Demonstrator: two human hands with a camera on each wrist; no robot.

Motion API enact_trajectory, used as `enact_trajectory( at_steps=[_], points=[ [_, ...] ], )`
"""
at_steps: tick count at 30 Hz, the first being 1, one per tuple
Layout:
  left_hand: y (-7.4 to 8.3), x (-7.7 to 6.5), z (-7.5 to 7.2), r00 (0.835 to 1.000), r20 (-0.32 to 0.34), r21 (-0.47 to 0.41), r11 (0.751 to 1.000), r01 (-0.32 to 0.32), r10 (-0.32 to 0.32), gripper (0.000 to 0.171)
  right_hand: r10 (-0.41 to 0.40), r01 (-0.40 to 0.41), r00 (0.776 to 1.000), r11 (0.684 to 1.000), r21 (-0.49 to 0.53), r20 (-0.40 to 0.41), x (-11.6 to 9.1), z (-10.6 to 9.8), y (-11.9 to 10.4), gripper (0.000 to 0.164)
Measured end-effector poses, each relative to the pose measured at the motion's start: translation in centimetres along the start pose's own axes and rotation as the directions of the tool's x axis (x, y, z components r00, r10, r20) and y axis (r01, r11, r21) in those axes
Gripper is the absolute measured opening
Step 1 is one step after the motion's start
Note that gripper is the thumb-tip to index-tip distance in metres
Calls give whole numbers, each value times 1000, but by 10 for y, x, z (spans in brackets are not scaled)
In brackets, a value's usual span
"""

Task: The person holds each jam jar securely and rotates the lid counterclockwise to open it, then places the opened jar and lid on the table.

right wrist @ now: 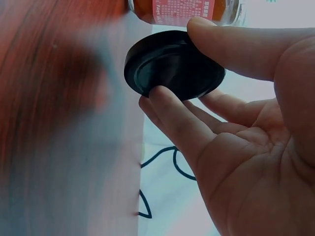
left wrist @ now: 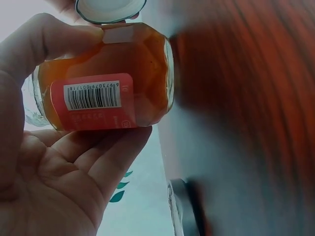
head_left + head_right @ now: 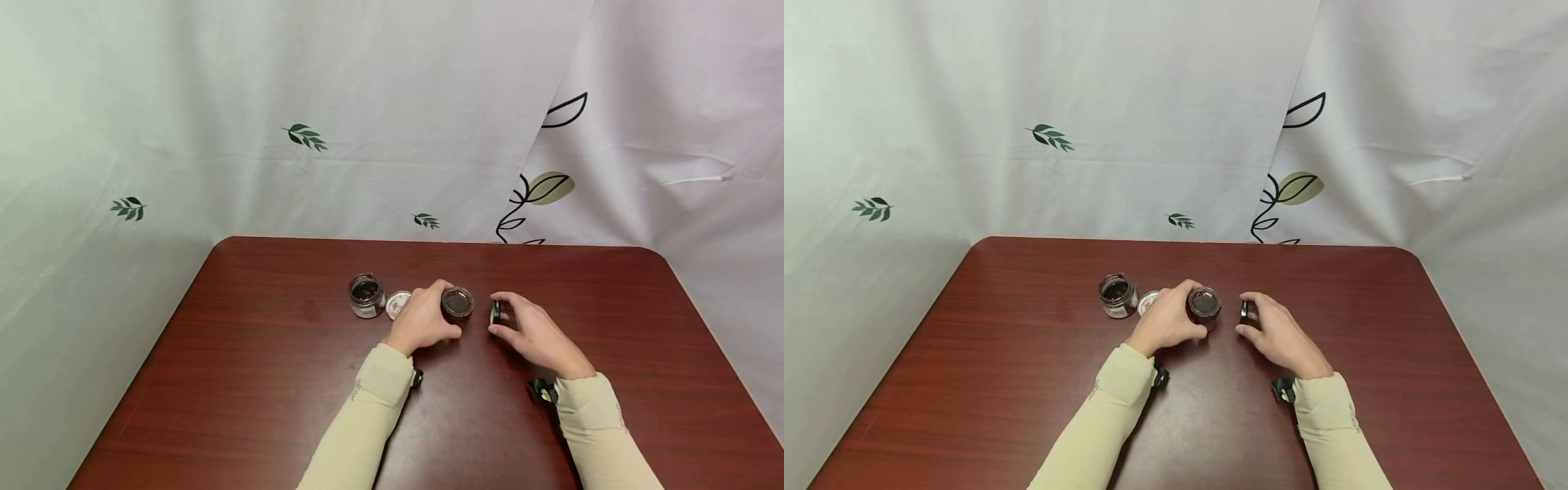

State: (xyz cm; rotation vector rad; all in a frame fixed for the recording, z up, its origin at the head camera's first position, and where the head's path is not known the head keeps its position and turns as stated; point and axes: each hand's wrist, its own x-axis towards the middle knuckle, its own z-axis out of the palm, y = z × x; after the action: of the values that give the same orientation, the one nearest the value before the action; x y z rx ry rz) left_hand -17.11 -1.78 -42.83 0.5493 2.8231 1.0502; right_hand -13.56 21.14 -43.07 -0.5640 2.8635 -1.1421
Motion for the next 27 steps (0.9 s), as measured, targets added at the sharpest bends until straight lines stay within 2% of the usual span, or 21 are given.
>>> enact_trajectory(
  at_steps=[19, 27],
  points=[
    [-4, 2, -1, 999, 24, -17, 1000, 22, -22, 67, 12, -12, 1000, 1000, -2, 26, 6, 5, -2, 51],
    [-3, 4, -3, 998, 47, -16, 999, 37, -37, 68, 41, -42, 998, 999, 19, 42, 7, 7, -3, 52]
  ],
)
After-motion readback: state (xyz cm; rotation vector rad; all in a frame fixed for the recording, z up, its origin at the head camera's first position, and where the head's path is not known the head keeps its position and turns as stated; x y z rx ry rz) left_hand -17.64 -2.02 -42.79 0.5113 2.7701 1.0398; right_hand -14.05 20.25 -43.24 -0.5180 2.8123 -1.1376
